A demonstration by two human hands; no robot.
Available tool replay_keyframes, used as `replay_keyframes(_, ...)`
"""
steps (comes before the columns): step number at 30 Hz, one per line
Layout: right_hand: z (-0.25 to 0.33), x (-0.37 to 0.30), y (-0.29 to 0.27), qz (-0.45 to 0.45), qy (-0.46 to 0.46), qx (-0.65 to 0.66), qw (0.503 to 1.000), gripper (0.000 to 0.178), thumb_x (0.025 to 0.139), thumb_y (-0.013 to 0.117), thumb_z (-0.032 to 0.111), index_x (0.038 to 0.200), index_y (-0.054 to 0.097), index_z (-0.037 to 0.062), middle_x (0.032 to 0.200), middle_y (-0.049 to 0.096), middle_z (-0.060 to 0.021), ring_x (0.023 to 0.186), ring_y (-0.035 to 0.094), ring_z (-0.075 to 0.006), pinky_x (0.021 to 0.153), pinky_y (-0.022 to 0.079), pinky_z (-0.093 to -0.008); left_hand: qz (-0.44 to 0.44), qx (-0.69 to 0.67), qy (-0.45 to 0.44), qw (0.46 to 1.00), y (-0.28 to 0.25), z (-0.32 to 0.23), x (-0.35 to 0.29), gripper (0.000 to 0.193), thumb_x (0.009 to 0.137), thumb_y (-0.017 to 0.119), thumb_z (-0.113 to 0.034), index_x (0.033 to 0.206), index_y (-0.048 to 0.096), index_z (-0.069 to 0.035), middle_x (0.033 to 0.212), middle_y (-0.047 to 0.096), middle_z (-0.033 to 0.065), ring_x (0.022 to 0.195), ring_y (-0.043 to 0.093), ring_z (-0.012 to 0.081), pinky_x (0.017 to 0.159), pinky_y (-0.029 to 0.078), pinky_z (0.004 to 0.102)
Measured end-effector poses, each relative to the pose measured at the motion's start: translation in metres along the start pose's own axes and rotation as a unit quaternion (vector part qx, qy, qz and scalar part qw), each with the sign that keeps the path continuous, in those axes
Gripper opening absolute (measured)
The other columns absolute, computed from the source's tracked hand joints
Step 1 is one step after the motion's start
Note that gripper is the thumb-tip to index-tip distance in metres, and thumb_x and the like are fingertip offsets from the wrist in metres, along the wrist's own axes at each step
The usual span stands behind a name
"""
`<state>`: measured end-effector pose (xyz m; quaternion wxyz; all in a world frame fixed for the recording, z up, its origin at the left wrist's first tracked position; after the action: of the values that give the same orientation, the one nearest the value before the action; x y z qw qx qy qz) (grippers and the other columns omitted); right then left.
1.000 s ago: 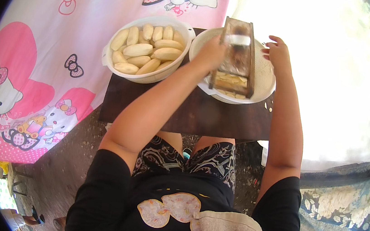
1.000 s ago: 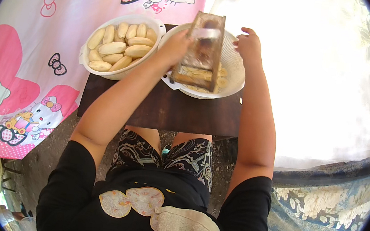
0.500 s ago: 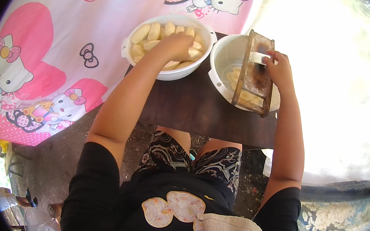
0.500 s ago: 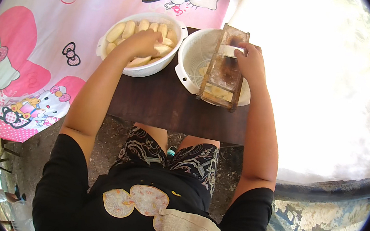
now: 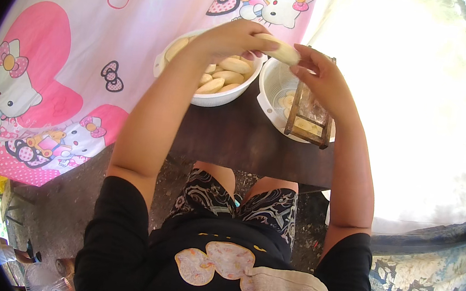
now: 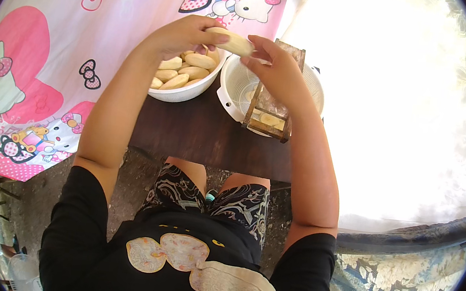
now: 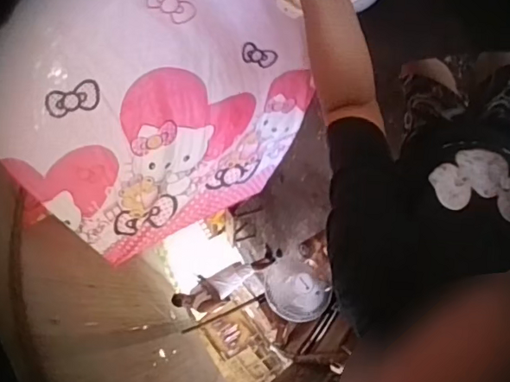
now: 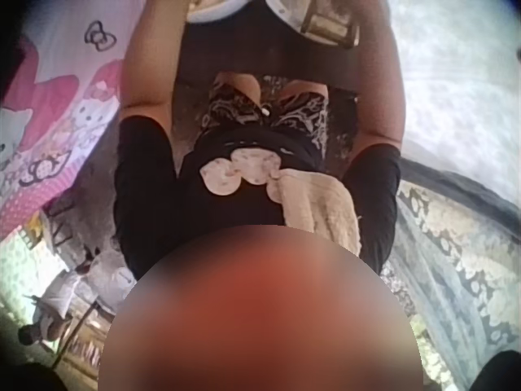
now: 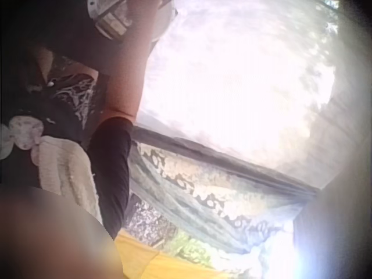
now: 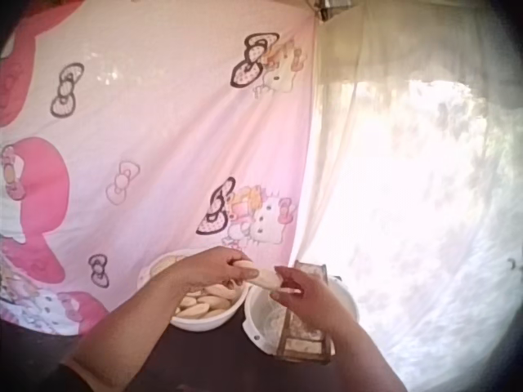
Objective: The person grates peeled white root vegetables using a handheld metal grater over a white bowl. They repeatedly pick up vegetables from a second bowl, grate them into the first bowl, and continue the process throughout the clip.
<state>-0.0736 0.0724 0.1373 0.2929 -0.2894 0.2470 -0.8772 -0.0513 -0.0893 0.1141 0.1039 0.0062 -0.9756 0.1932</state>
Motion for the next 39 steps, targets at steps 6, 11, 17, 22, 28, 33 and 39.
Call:
replay_keyframes(6,0.019,-0.026,-0.028,-0.065,-0.037,-0.221,0.972,0.061,0.081,0.071,0.007,0.137,0.045,0.0108,0.106,0.066,-0.0136,0.100,0.064,-0.0266,0.086,0.050,-0.0353,-0.007,0.154,0.087,0.984,0.084,-0.070,0.024,0.049,0.076,0.074,-0.042,0.091,0.065,0.003,0.076,0.063,0.0083,0.068,0.060,0.0177,0.061,0.048,0.0314)
replay_keyframes(11,-0.023,-0.031,-0.074,-0.150,0.038,-0.072,0.985,0.046,0.085,0.069,0.009,0.126,0.049,0.0079,0.097,0.065,-0.0128,0.090,0.063,-0.0195,0.076,0.051,-0.0323,-0.090,-0.038,0.128,0.987,0.096,-0.051,0.047,0.073,0.071,0.077,-0.044,0.115,0.057,0.011,0.097,0.068,0.0207,0.083,0.067,0.0295,0.072,0.053,0.0371)
replay_keyframes(17,-0.044,-0.035,-0.066,-0.161,-0.025,-0.165,0.973,0.047,0.085,0.067,0.010,0.127,0.045,0.0048,0.111,0.058,-0.0167,0.104,0.059,-0.0263,0.082,0.049,-0.0371,-0.189,0.140,-0.006,0.972,0.124,0.027,0.052,0.066,0.090,0.056,-0.035,0.136,0.037,0.009,0.112,0.061,0.0291,0.107,0.060,0.0389,0.092,0.046,0.0472)
replay_keyframes(22,-0.055,-0.062,-0.065,-0.153,0.033,-0.107,0.982,0.057,0.081,0.068,0.001,0.131,0.040,0.0034,0.120,0.055,-0.0189,0.112,0.057,-0.0299,0.089,0.051,-0.0377,-0.108,0.014,-0.073,0.991,0.156,0.048,0.044,0.056,0.094,0.047,-0.025,0.138,0.032,0.006,0.121,0.055,0.0327,0.114,0.054,0.0435,0.099,0.040,0.0474)
replay_keyframes(28,-0.059,-0.053,-0.068,-0.161,0.017,-0.096,0.982,0.053,0.082,0.068,0.004,0.129,0.041,0.0042,0.111,0.059,-0.0193,0.103,0.062,-0.0300,0.086,0.051,-0.0353,-0.121,0.022,-0.044,0.991,0.152,0.039,0.040,0.061,0.094,0.046,-0.025,0.143,0.027,0.006,0.119,0.056,0.0326,0.113,0.055,0.0433,0.097,0.042,0.0476)
replay_keyframes(33,-0.082,0.007,-0.095,-0.177,0.073,-0.140,0.972,0.050,0.085,0.066,0.013,0.129,0.042,0.0062,0.096,0.065,-0.0198,0.093,0.066,-0.0295,0.080,0.051,-0.0349,-0.112,0.006,-0.036,0.993,0.156,0.037,0.041,0.060,0.095,0.047,-0.025,0.145,0.029,0.005,0.131,0.050,0.0312,0.123,0.049,0.0416,0.104,0.037,0.0422)
replay_keyframes(39,-0.060,-0.061,-0.077,-0.182,-0.020,-0.101,0.978,0.053,0.084,0.067,0.006,0.130,0.042,0.0072,0.110,0.062,-0.0179,0.101,0.064,-0.0261,0.084,0.051,-0.0347,-0.108,-0.003,-0.044,0.993,0.155,0.035,0.040,0.060,0.094,0.045,-0.025,0.144,0.029,0.004,0.125,0.053,0.0321,0.117,0.053,0.0426,0.101,0.040,0.0460)
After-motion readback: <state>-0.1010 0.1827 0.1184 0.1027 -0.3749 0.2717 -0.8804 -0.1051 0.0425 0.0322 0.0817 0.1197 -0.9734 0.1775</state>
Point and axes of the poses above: each hand's wrist, its own x-axis towards the middle knuckle, its own y-axis out of the palm, z = x × y, the point moved 10 cm from there along x, towards the middle knuckle
